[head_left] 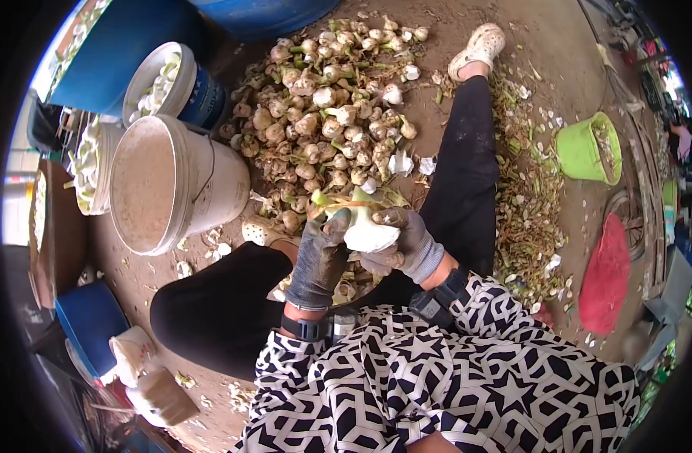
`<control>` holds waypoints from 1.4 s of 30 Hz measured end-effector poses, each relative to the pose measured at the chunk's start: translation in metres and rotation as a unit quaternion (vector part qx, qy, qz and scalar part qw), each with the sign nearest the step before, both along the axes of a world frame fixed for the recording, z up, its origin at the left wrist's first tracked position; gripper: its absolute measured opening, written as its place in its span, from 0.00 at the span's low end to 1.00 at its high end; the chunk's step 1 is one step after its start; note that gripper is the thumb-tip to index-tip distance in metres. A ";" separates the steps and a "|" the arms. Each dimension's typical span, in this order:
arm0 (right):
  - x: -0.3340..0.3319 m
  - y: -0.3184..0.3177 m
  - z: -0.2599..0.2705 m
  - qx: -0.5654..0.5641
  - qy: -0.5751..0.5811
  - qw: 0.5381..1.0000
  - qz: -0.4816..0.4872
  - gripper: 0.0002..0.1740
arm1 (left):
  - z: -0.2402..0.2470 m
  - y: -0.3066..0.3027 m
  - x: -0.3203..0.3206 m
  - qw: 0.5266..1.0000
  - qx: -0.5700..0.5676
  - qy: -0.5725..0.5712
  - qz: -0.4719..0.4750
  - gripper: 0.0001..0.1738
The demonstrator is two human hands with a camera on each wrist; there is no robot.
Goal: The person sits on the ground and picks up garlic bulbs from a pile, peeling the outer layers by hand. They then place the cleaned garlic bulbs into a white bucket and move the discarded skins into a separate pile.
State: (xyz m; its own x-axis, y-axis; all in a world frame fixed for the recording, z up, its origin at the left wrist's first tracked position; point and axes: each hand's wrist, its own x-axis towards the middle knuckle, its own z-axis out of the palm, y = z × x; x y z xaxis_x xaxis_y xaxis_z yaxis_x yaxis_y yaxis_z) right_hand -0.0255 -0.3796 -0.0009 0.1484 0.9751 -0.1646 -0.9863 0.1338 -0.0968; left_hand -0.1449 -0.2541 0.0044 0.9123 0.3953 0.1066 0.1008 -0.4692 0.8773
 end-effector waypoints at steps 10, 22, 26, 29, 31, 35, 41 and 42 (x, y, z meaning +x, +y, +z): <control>0.014 -0.037 0.031 0.067 0.015 0.997 -0.029 0.26 | 0.014 -0.002 0.028 0.573 -0.808 -0.119 0.069 0.21; -0.004 -0.101 0.071 0.086 0.126 0.988 -0.026 0.16 | -0.005 0.014 0.027 0.513 -0.806 -0.248 0.161 0.19; 0.006 -0.129 0.020 0.386 -0.195 0.890 0.143 0.39 | -0.009 0.023 0.020 0.544 -0.777 -0.226 0.221 0.20; -0.022 -0.079 0.076 0.296 0.081 0.935 -0.180 0.41 | -0.017 0.008 0.024 0.634 -0.752 -0.101 0.148 0.30; 0.024 -0.099 0.003 0.059 0.139 0.988 0.039 0.36 | -0.038 -0.012 0.031 0.656 -0.749 -0.010 0.096 0.40; 0.047 -0.097 -0.038 -0.037 -0.138 0.988 -0.050 0.35 | -0.097 -0.031 0.021 0.885 -0.448 0.031 -0.124 0.46; 0.069 -0.010 0.060 -0.080 -0.421 0.903 -0.031 0.27 | -0.113 -0.061 0.026 0.661 -0.699 0.255 -0.092 0.39; 0.096 -0.003 0.034 -0.157 -0.568 0.806 0.052 0.28 | -0.110 -0.065 0.024 0.659 -0.698 0.262 -0.097 0.39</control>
State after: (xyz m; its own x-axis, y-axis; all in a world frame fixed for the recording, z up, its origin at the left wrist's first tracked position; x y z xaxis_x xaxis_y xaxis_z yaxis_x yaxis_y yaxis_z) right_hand 0.0703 -0.3824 0.0332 0.2966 0.9289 -0.2218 -0.2424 -0.1514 -0.9583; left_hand -0.1214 -0.3186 -0.1057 0.7265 -0.3561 -0.5877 0.6194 0.7098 0.3354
